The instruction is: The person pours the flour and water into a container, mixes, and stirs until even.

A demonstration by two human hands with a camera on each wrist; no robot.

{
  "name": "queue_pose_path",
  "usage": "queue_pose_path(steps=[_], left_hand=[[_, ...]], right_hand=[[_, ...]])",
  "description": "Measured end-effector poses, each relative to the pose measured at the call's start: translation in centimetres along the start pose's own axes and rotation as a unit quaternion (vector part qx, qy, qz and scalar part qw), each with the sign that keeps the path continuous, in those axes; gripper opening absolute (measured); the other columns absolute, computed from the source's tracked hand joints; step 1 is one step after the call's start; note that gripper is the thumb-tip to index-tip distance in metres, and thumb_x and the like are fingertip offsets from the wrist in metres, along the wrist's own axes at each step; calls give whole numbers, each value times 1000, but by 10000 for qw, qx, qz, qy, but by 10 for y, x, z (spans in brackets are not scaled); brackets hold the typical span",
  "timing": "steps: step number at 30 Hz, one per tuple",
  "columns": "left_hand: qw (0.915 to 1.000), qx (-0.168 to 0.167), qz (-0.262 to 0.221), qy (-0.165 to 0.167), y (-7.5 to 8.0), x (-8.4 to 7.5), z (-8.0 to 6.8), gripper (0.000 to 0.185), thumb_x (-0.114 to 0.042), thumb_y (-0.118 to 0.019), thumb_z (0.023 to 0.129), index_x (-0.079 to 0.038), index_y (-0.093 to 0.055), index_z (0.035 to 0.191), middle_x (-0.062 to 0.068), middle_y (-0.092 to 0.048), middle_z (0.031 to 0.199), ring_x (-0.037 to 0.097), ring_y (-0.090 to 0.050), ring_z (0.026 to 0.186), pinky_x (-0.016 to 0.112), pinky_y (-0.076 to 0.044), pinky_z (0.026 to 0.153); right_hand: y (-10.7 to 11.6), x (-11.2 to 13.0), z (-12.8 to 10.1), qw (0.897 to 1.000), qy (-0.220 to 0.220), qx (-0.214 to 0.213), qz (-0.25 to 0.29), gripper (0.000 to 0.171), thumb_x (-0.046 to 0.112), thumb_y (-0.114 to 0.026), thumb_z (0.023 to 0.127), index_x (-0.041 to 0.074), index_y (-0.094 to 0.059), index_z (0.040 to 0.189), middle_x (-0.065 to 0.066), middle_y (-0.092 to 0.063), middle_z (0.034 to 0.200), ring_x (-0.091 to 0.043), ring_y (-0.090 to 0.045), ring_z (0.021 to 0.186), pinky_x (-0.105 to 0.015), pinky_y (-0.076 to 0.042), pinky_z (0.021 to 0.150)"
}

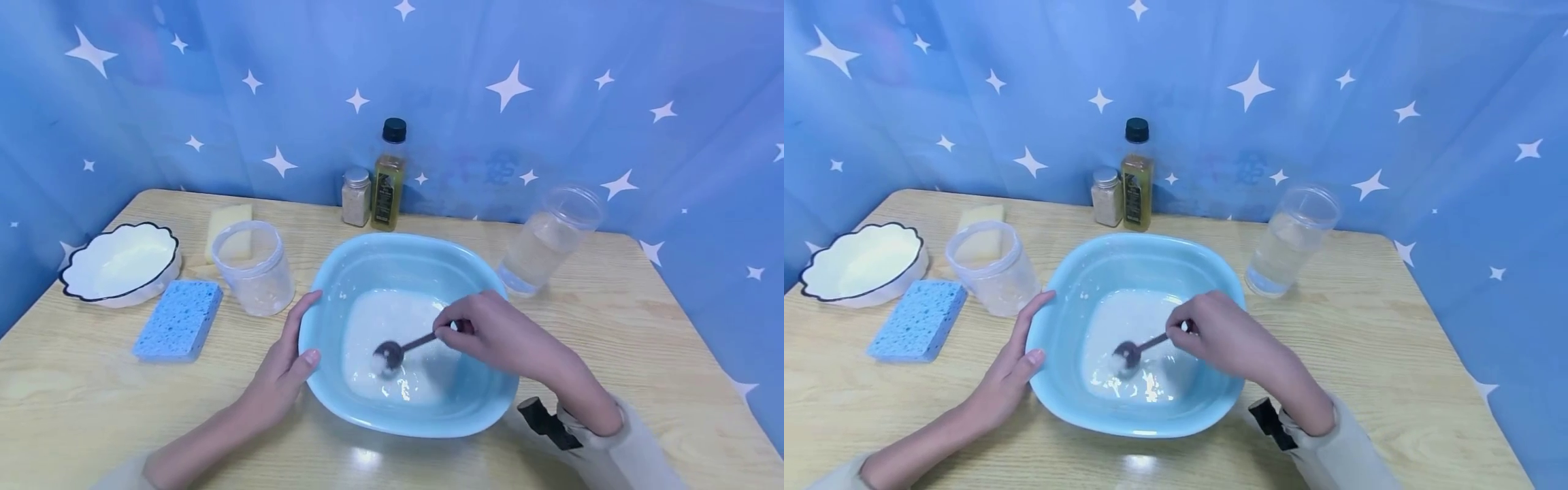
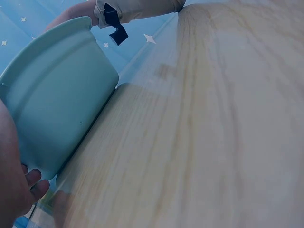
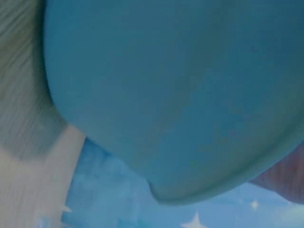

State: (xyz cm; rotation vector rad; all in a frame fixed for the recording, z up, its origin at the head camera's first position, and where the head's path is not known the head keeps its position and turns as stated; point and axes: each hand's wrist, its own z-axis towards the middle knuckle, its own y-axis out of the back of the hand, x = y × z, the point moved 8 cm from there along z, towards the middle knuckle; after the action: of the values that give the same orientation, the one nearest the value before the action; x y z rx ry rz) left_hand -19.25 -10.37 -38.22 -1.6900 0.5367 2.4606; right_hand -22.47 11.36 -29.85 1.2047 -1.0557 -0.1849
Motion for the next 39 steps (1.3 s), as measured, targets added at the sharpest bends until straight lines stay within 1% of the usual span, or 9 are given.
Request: queue_pose_path(steps=[3, 7, 14, 19, 25, 27, 30, 34, 39], left_hand=[[10000, 4, -17, -5, 0, 1, -1, 63, -8, -40, 94, -24, -13, 148, 13, -24, 148, 34, -48, 117, 36, -52, 82], [10000, 8, -3, -16, 0, 1, 0, 63, -8, -41, 94, -24, -13, 148, 11, -24, 149, 33, -46, 119, 36, -51, 85], [10000, -10, -35, 35, 2, 1, 0, 63, -10, -41, 94, -24, -13, 148, 10, -25, 147, 33, -47, 117, 36, -52, 83], [10000, 7, -72, 49, 1, 1, -1, 63, -9, -41, 94, -23, -12, 148, 10, -24, 148, 33, -47, 116, 36, -53, 81], [10000, 40, -62, 47, -1, -1, 0, 64, -8, -41, 93, -23, -12, 148, 9, -24, 148, 33, -46, 118, 36, -52, 82], [10000, 52, -58, 42, -1, -1, 1, 64, -8, -41, 94, -24, -12, 148, 8, -23, 149, 33, -46, 119, 35, -52, 82], [10000, 54, -56, 38, -1, -1, 1, 63, -8, -41, 94, -23, -12, 148, 9, -23, 149, 33, -47, 117, 35, -53, 81], [10000, 30, -23, 37, 0, -1, 0, 63, -9, -41, 94, -23, -13, 148, 10, -24, 148, 33, -48, 116, 36, -53, 80], [10000, 42, -17, 74, 0, 0, 0, 63, -9, -41, 94, -25, -12, 148, 8, -22, 149, 32, -47, 117, 35, -52, 82]], right_hand=[[11, -9, -2, 9983, -357, -284, -353, 13, 8, -60, 87, 14, -71, 83, 11, -51, 58, -3, -41, 47, -21, -36, 42], [24, -16, -12, 9962, -613, -216, -578, 14, 6, -61, 85, 14, -72, 83, 11, -51, 58, -4, -38, 47, -21, -35, 42], [14, -8, -11, 9992, -228, 327, -77, 15, 7, -60, 87, 16, -71, 84, 10, -54, 65, -2, -41, 50, -20, -39, 45], [5, -2, -4, 9995, -104, 304, 73, 16, 6, -60, 87, 18, -71, 83, 11, -53, 64, -2, -42, 50, -19, -37, 45], [7, 4, -14, 9988, 150, 459, 87, 20, 5, -57, 87, 19, -70, 80, 13, -47, 59, 0, -36, 48, -18, -36, 44], [13, 3, -18, 9992, 158, 359, -80, 22, 4, -56, 86, 20, -68, 77, 14, -45, 59, 1, -35, 48, -17, -36, 43], [23, -3, -21, 9992, -69, 93, -381, 23, 2, -55, 85, 20, -66, 75, 12, -44, 58, 0, -34, 47, -18, -33, 42], [32, -11, -19, 9963, -356, -256, -737, 20, 3, -56, 85, 17, -69, 79, 12, -44, 56, -1, -33, 47, -19, -31, 42], [37, -12, -18, 9935, -388, -583, -898, 18, 4, -58, 85, 14, -72, 84, 12, -48, 57, -2, -37, 46, -20, -33, 42]])
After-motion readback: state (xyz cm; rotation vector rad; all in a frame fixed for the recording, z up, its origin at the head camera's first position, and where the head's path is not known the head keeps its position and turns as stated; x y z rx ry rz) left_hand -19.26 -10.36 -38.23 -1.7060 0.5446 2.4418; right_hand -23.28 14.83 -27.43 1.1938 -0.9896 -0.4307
